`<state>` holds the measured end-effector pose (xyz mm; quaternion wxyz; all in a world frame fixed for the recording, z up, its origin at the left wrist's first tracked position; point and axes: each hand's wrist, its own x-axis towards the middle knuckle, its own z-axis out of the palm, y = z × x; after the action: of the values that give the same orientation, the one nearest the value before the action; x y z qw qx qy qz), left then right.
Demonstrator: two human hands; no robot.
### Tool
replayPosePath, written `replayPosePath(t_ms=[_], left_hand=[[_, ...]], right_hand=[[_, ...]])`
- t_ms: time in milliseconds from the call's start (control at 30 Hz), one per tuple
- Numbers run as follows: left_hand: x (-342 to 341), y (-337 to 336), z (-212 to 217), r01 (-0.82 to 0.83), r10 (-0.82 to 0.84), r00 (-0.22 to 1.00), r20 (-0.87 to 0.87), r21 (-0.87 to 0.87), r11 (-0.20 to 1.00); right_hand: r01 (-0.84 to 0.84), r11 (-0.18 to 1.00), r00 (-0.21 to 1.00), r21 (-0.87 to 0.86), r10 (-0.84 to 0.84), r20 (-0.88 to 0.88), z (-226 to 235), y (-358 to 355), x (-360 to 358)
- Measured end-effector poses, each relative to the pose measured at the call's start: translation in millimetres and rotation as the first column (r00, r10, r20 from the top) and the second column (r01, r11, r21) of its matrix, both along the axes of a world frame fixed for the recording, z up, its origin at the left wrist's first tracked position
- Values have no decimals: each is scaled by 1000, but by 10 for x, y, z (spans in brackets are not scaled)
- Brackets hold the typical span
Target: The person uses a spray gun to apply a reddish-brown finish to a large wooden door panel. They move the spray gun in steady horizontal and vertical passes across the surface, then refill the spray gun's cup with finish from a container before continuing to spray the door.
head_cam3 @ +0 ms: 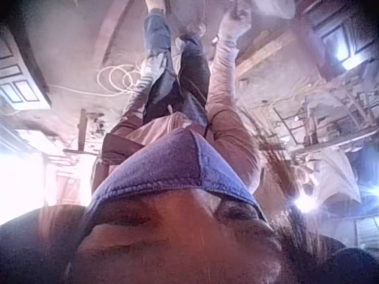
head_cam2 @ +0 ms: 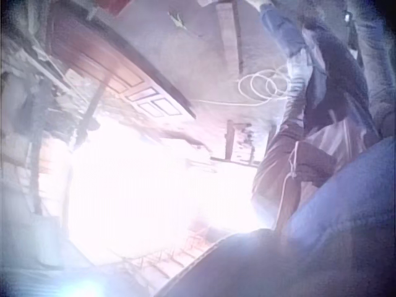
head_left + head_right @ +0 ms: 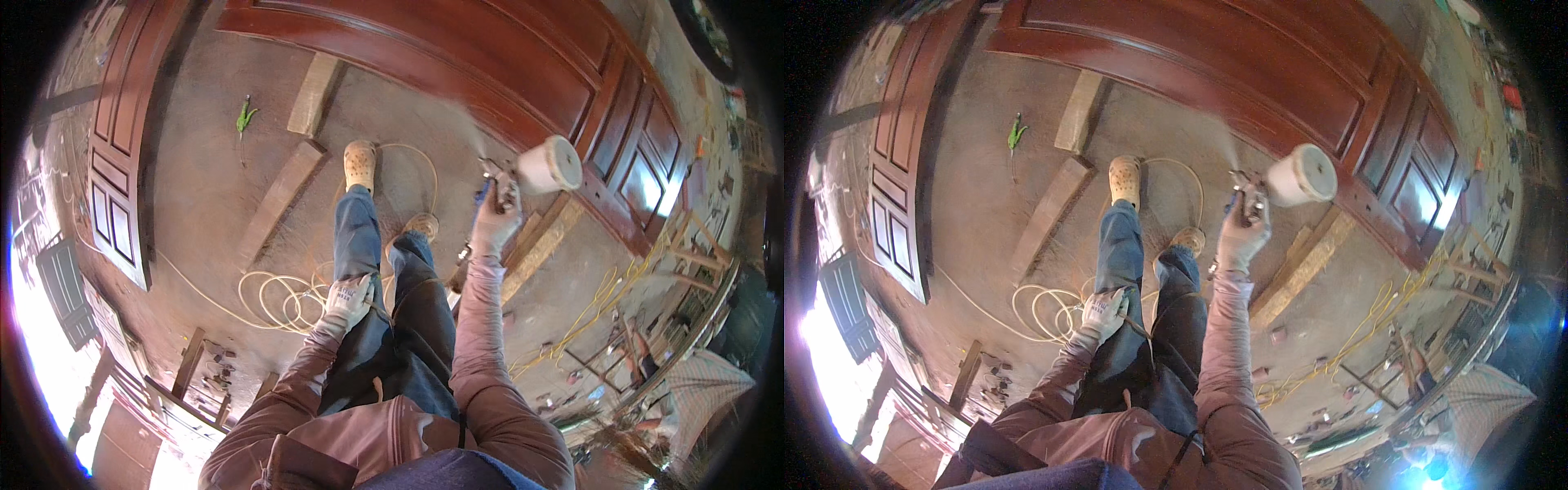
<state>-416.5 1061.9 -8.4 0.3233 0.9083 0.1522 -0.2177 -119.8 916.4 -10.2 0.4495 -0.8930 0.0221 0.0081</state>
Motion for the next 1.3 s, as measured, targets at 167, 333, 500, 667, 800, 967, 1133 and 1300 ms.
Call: replayPosePath(t_ms=[167, 333, 500, 667, 800, 967, 1133, 1300], left_hand=[[33, -185, 154, 124, -135, 984, -113, -98, 987], [-596, -330, -296, 128, -131, 987, -97, -31, 991], [-763, -258, -330, 224, -227, 957, -179, -39, 974], [-911, 70, -364, 225, -227, 929, -294, -42, 974], [-545, 208, -220, 179, -207, 884, -419, -105, 978], [-679, 304, -369, 136, -152, 944, -292, -73, 988], [-524, 278, -438, 197, -197, 941, -274, -31, 980], [-266, 181, -389, 226, -216, 945, -246, 13, 974]], right_hand=[[290, 942, 941, -165, -250, 230, 40, -952, -209], [354, 923, 924, -150, -320, 210, -174, -795, -246], [116, 993, 976, 22, -118, 186, -234, 273, -57], [58, 823, 996, 565, -11, -86, -449, 1542, -5], [115, 749, 963, 652, 77, -259, -653, 1835, 291], [217, 859, 976, 464, -194, -98, -619, 1556, 412], [309, 890, 947, 335, -319, -25, -385, 360, 362], [443, 896, 879, 7, -436, 195, -306, -902, 256]])
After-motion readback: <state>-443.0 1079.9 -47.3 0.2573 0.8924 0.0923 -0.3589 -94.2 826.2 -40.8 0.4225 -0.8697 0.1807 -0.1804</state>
